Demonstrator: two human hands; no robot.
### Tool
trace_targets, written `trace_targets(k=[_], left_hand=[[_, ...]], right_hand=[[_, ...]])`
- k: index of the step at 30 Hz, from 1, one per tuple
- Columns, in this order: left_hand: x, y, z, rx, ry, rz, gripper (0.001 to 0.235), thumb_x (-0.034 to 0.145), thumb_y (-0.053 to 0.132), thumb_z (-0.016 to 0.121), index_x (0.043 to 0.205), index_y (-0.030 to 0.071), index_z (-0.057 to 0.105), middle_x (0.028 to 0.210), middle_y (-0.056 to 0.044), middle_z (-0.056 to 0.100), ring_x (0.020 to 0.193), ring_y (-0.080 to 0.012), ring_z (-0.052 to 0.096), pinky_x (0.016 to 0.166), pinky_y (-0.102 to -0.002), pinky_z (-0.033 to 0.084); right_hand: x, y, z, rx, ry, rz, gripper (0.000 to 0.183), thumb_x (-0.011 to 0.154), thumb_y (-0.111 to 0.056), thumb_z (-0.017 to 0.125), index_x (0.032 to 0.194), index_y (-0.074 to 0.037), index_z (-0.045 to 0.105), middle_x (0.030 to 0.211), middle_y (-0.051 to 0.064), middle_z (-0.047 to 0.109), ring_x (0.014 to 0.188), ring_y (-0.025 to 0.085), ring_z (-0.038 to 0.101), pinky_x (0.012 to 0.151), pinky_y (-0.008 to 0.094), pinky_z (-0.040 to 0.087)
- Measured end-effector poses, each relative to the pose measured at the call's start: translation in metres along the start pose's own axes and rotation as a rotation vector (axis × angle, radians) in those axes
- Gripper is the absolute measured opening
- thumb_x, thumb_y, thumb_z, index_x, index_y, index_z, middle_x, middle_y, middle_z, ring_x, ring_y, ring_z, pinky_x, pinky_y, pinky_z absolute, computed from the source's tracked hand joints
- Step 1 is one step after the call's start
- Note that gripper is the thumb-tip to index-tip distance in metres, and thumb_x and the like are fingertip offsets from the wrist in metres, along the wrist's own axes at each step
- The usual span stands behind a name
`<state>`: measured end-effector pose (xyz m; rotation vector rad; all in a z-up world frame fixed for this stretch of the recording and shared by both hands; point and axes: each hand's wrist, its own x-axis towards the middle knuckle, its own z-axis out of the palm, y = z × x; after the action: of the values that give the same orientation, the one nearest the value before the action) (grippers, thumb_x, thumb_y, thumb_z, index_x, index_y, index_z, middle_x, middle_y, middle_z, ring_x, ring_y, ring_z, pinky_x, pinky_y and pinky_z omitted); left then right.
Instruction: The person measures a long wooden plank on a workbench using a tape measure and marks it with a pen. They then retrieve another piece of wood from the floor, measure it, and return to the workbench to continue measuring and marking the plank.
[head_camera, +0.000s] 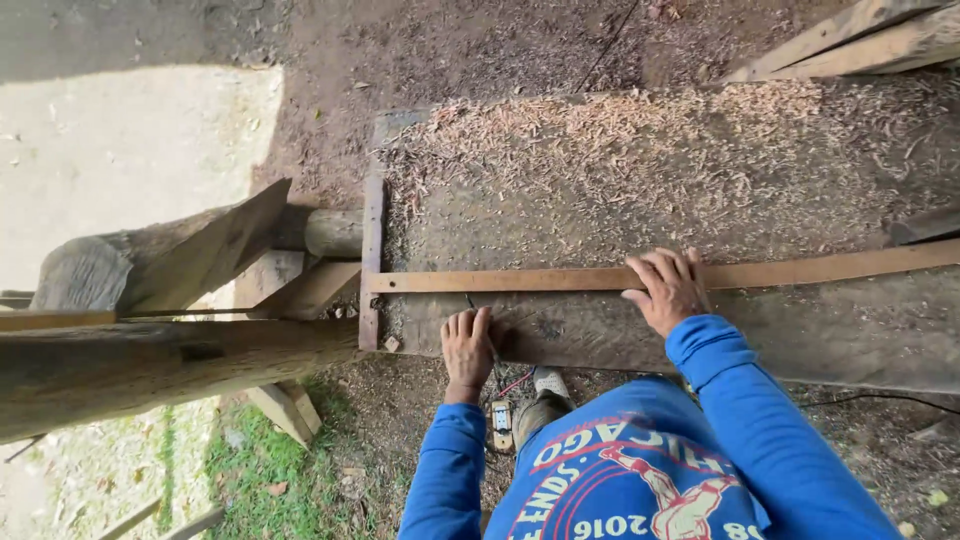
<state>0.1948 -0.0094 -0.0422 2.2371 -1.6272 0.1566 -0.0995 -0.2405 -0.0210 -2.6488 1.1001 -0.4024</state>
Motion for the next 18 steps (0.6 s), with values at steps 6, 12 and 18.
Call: trace_targets(k=[6,12,18], left_hand=[[0.014,-0.021,-0.024,0.069,-0.002,-0.108,0.038,0.094,0.040,0.066,0.120,0.013,0.063,0.107,-0.012,0.061,0.102,-0.0324,0.056,0.088,-0.047,0.044],[0.024,-0.021,-0.023,0.110,0.100,-0.157,0.041,0.091,0.048,0.068,0.114,0.014,0.065,0.104,-0.011,0.061,0.101,-0.0337,0.057,0.088,-0.048,0.043],[0.035,-0.027,-0.024,0.110,0.011,-0.169,0.042,0.091,0.046,0.069,0.115,0.013,0.064,0.107,-0.013,0.061,0.105,-0.0353,0.056,0.094,-0.050,0.043]], right_hand=[[-0.016,0.033,0.005,-0.118,-0.053,0.140,0.043,0.091,-0.038,0.073,0.131,-0.023,0.065,0.128,0.003,0.059,0.130,0.029,0.051,0.128,0.056,0.024],[-0.035,0.032,0.004,-0.017,0.164,0.230,0.058,0.091,-0.042,0.072,0.142,-0.018,0.059,0.151,0.015,0.047,0.146,0.039,0.040,0.127,0.066,0.018],[-0.028,0.023,-0.006,0.016,0.125,0.295,0.070,0.090,-0.048,0.072,0.148,-0.013,0.055,0.158,0.016,0.044,0.152,0.039,0.037,0.130,0.065,0.017]])
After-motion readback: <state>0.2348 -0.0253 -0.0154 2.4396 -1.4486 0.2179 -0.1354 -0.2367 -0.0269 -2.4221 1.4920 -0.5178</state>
